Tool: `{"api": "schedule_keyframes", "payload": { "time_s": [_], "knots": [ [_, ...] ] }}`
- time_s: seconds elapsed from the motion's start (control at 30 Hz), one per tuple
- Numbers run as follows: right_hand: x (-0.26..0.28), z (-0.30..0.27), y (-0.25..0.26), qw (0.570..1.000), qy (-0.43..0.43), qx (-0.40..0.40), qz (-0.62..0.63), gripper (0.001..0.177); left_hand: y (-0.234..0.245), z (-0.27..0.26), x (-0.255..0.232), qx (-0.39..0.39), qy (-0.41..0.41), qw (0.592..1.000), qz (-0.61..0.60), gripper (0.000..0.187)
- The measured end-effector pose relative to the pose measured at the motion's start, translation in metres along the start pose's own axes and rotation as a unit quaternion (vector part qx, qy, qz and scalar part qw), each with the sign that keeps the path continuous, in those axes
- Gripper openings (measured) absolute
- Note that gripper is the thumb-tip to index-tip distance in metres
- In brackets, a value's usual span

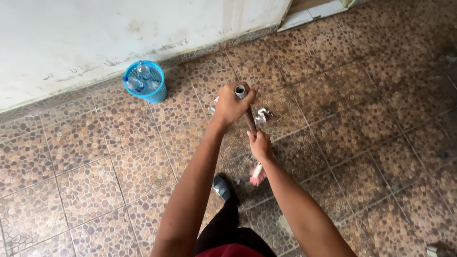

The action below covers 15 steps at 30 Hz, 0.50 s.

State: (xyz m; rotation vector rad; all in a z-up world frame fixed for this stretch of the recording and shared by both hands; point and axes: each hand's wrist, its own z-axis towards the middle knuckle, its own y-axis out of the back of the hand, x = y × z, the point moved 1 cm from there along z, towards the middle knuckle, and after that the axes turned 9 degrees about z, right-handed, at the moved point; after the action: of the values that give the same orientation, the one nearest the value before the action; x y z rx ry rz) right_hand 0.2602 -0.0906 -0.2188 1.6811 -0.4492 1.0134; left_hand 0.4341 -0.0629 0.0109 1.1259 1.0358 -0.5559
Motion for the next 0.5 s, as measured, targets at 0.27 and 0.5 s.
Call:
{"api": "schedule_keyframes", "payload": {
  "time_s": [0.27, 0.5],
  "knots": [
    [-0.016, -0.028, 0.007, 0.997, 0.044, -0.041, -0.048, 0.037, -0.001, -0.05, -0.026, -0.047, -0.083, 0.995, -0.011, 0.027],
    [-0.057, -0.058, 0.005, 0.994, 0.068, -0.06, -0.054, 0.034, -0.016, -0.069, -0.003, -0.035, -0.107, 0.993, -0.037, 0.023]
  ]
}}
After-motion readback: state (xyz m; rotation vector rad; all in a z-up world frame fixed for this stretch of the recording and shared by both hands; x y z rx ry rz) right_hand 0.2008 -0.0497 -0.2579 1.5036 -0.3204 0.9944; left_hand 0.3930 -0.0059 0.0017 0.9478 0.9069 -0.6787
